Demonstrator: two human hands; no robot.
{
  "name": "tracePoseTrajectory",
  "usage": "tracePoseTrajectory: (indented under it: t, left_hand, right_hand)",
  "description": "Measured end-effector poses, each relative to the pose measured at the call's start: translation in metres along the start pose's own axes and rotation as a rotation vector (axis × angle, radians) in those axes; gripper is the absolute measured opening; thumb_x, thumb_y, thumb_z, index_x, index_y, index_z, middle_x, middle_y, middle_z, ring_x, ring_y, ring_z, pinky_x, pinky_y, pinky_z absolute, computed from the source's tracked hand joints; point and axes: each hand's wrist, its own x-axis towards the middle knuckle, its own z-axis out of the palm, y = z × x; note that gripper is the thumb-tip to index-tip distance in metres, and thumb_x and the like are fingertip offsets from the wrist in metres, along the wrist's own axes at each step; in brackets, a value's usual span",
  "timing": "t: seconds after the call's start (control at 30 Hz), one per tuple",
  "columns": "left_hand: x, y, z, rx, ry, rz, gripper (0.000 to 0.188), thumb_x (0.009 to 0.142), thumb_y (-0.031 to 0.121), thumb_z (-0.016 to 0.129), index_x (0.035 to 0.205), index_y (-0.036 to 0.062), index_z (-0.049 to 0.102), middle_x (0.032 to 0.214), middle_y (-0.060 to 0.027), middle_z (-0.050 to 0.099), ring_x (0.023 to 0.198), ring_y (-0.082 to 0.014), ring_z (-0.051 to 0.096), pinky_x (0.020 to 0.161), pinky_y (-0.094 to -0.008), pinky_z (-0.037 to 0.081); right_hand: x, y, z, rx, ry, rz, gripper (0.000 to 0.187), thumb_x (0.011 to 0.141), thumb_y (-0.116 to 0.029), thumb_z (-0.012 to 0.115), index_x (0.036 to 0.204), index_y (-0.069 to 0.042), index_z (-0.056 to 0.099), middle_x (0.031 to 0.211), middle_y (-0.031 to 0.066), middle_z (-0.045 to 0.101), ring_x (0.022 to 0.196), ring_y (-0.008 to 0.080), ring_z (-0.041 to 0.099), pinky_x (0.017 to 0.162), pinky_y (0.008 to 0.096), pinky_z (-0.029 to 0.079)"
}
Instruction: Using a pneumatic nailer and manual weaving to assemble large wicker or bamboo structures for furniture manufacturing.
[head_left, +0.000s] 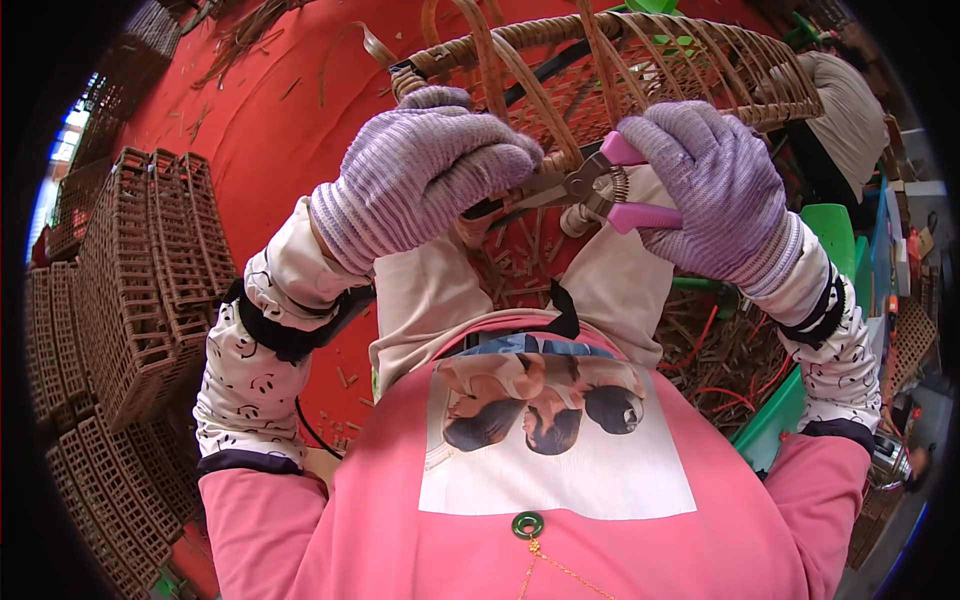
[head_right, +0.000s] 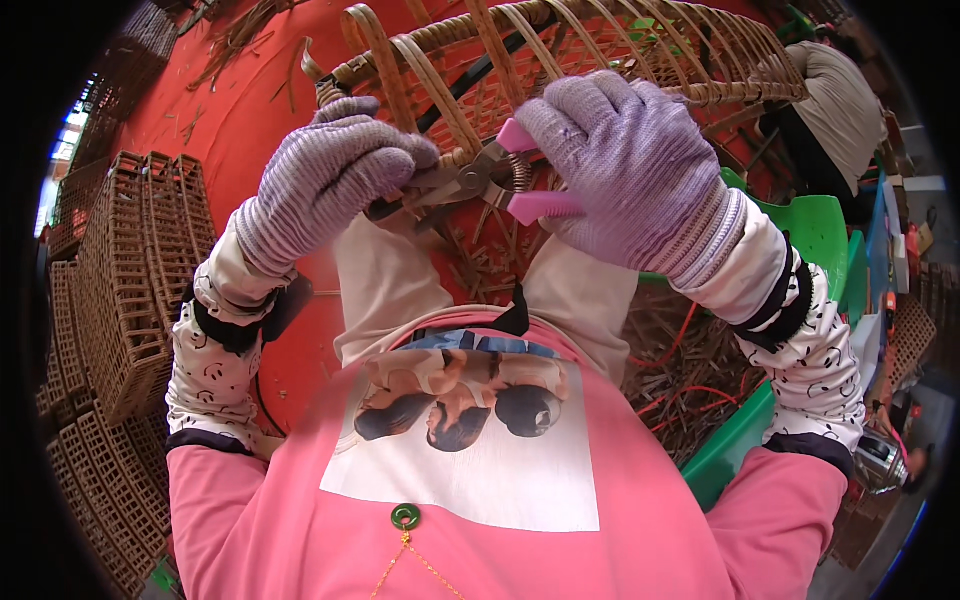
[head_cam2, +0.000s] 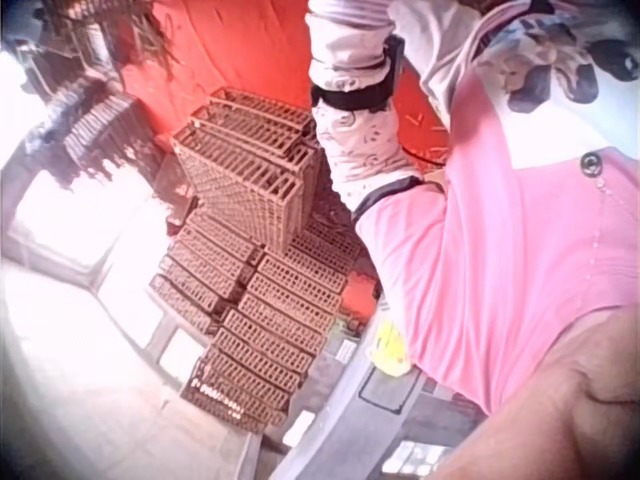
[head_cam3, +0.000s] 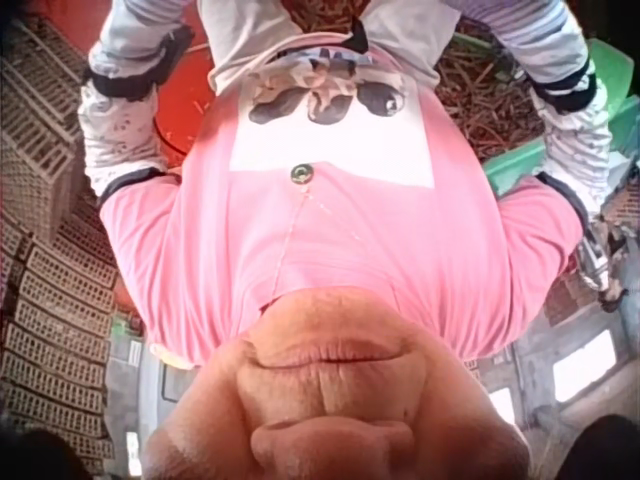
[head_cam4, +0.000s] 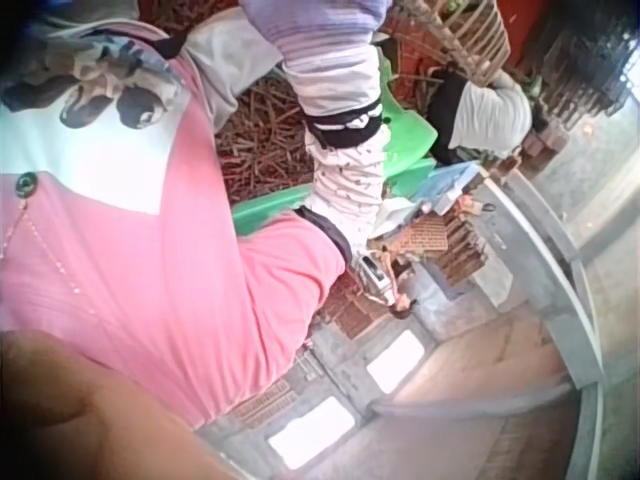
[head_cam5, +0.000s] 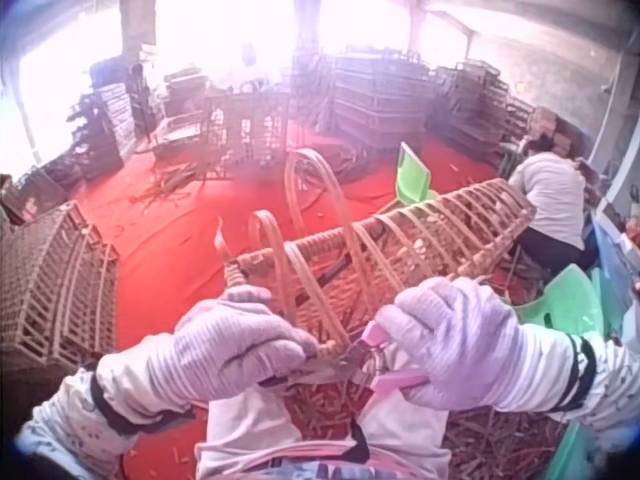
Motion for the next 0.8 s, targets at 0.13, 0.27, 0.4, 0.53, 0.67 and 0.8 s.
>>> tracePoseTrajectory:
  t: [0.13,0.27,0.4,0.53,0.67,0.8]
  left_hand:
    - [0.001,-0.001,0.000,0.002,-0.015,-0.018,0.022,0.090,0.022,0.052,0.095,0.0063,0.067,0.078,-0.0050,0.066,0.073,-0.0199,0.063,0.099,-0.0368,0.031]
    - [0.001,-0.001,-0.001,-0.011,-0.008,-0.016,0.021,0.090,0.021,0.053,0.095,0.0065,0.067,0.077,-0.0045,0.066,0.069,-0.0185,0.063,0.100,-0.0368,0.031]
    - [0.000,-0.004,-0.001,0.068,0.009,0.000,0.019,0.085,0.026,0.057,0.094,0.0129,0.067,0.085,-0.0046,0.065,0.080,-0.0283,0.059,0.083,-0.0357,0.044]
    - [0.002,-0.002,0.000,0.032,-0.015,0.022,0.024,0.079,0.032,0.064,0.094,0.0124,0.067,0.084,-0.0056,0.066,0.081,-0.0275,0.060,0.089,-0.0359,0.041]
    - [0.000,0.007,0.001,0.112,-0.016,-0.049,0.054,0.054,0.047,0.080,0.094,0.0130,0.067,0.078,-0.0057,0.065,0.080,-0.0242,0.062,0.097,-0.0370,0.038]
    - [0.000,0.012,0.007,0.161,0.061,-0.031,0.048,0.054,0.041,0.081,0.092,0.0140,0.067,0.075,-0.0031,0.065,0.077,-0.0220,0.063,0.095,-0.0377,0.039]
  right_hand:
    - [0.006,0.000,0.007,0.006,0.071,-0.021,0.053,0.059,-0.041,0.074,0.101,-0.015,0.054,0.095,0.0056,0.051,0.087,0.0246,0.054,0.068,0.0377,0.046]
    - [0.014,-0.002,0.009,-0.016,0.067,-0.055,0.051,0.061,-0.042,0.073,0.101,-0.015,0.054,0.095,0.0057,0.052,0.087,0.0236,0.054,0.067,0.0374,0.047]
    - [0.015,0.004,0.011,-0.017,0.060,-0.097,0.045,0.066,-0.044,0.069,0.097,-0.014,0.056,0.089,0.0045,0.053,0.081,0.0222,0.055,0.064,0.0358,0.047]
    - [0.012,0.001,0.007,0.072,-0.017,-0.101,0.040,0.070,-0.044,0.066,0.095,-0.014,0.058,0.083,0.0028,0.054,0.074,0.0217,0.057,0.063,0.0340,0.047]
    - [-0.024,0.006,-0.004,0.037,0.173,-0.009,0.046,0.070,-0.044,0.067,0.103,-0.013,0.058,0.095,0.0028,0.059,0.085,0.0232,0.060,0.068,0.0339,0.047]
    - [-0.166,0.063,-0.011,-0.248,0.065,0.589,0.038,0.078,-0.024,0.063,0.111,-0.006,0.056,0.107,0.0113,0.059,0.098,0.0294,0.057,0.085,0.0371,0.045]
